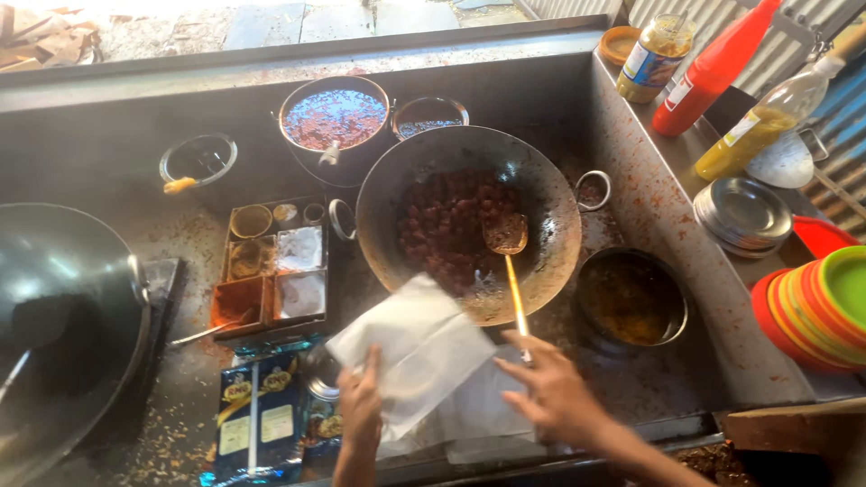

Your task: The person serves fried food from a wok onto paper sheets using a spatula and then separates several paper sheets from a stack on a table.

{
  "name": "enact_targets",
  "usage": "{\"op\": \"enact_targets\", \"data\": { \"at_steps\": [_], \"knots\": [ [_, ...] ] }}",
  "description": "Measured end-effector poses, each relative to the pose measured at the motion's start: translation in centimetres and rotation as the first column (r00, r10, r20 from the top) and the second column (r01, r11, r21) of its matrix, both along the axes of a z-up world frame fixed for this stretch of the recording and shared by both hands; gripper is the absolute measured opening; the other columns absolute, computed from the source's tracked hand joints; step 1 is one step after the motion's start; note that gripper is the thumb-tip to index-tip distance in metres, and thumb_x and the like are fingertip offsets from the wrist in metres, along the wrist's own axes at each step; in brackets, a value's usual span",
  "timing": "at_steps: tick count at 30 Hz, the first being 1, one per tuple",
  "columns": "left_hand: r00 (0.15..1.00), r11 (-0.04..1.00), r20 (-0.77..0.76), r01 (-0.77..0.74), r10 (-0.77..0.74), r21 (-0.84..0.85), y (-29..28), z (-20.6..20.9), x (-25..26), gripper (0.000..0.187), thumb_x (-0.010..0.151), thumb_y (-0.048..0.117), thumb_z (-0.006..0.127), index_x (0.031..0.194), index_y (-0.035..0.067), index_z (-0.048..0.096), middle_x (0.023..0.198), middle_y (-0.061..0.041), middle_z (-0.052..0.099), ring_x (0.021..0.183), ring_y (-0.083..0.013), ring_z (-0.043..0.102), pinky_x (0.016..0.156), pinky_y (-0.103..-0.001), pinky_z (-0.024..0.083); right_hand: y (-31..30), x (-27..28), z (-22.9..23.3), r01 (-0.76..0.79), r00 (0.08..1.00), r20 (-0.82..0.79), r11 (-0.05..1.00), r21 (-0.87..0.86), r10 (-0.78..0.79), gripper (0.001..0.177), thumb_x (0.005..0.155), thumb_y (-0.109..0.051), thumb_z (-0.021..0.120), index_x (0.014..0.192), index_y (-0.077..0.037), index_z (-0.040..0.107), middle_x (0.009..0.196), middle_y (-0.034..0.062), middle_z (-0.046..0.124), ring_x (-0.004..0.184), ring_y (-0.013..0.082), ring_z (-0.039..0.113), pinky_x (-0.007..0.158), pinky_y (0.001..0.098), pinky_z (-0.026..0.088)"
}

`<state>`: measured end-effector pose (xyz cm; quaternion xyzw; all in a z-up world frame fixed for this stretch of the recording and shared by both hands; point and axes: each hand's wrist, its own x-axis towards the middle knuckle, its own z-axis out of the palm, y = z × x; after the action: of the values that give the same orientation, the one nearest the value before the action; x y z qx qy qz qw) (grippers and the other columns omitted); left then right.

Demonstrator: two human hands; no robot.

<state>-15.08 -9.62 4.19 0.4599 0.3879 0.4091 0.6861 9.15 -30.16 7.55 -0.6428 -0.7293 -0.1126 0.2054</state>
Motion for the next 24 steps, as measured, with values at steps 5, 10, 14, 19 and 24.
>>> {"op": "enact_targets", "data": {
  "at_steps": [5, 10, 14, 19, 24],
  "knots": [
    [0.987, 0.991, 0.079, -0.137, 0.137, -0.011, 2.4, -2.4, -4.3, 0.048, 0.097, 0.010, 0.056, 0.144, 0.003, 0.046, 0.130, -0.015, 0.064, 0.110, -0.0184, 0.066, 0.094, -0.032, 0.055, -3.7, 6.6, 0.2, 0.010, -0.240, -0.550, 0.564, -0.826, -0.800, 0.085, 0.090, -0.020, 0.070, 0.154, -0.044, 0.019, 0.114, 0.0031, 0.075, 0.083, 0.0241, 0.070, 0.071, 0.0412, 0.058],
    [0.986, 0.964, 0.117, -0.086, 0.118, -0.252, 2.8, -2.2, -3.3, 0.044, 0.102, 0.027, 0.050, 0.137, 0.000, 0.052, 0.125, -0.020, 0.067, 0.106, -0.0274, 0.069, 0.090, -0.040, 0.060, -6.4, 12.7, 10.4, 0.230, 0.396, -0.202, 0.310, -0.923, -0.896, 0.075, 0.096, -0.042, 0.065, 0.159, -0.045, 0.026, 0.094, 0.0033, 0.072, 0.066, 0.0154, 0.061, 0.063, 0.0355, 0.057],
    [0.970, 0.966, 0.230, -0.015, 0.077, -0.259, 2.3, -1.0, -2.3, 0.049, 0.104, 0.035, 0.046, 0.139, 0.000, 0.051, 0.128, -0.020, 0.065, 0.111, -0.0273, 0.067, 0.091, -0.039, 0.059, -6.1, 15.8, 17.4, 0.374, 0.755, 0.230, 0.116, -0.920, -0.614, 0.075, 0.102, -0.042, 0.055, 0.169, -0.041, 0.022, 0.075, 0.0065, 0.058, 0.060, 0.0127, 0.061, 0.063, 0.0291, 0.057],
    [0.979, 0.941, 0.197, 0.013, 0.057, -0.338, 1.6, -0.5, -1.3, 0.050, 0.103, 0.037, 0.045, 0.138, 0.003, 0.050, 0.125, -0.020, 0.064, 0.106, -0.0317, 0.067, 0.081, -0.043, 0.061, 1.2, 12.4, 10.7, 0.196, 0.650, -0.092, 0.284, -0.939, -0.754, 0.065, 0.099, -0.034, 0.057, 0.160, -0.033, 0.036, 0.068, 0.0031, 0.058, 0.055, 0.0140, 0.055, 0.052, 0.0356, 0.048],
    [0.968, 0.938, 0.248, 0.054, 0.035, -0.343, 1.0, -1.2, 0.1, 0.051, 0.103, 0.035, 0.046, 0.140, 0.000, 0.051, 0.126, -0.020, 0.064, 0.107, -0.0305, 0.066, 0.084, -0.042, 0.059, 0.4, 6.9, 2.0, 0.116, 0.271, -0.553, 0.597, -0.794, -0.788, 0.068, 0.094, -0.029, 0.064, 0.158, -0.031, 0.038, 0.081, 0.0021, 0.064, 0.055, 0.0115, 0.056, 0.047, 0.0265, 0.048]
  ]
}}
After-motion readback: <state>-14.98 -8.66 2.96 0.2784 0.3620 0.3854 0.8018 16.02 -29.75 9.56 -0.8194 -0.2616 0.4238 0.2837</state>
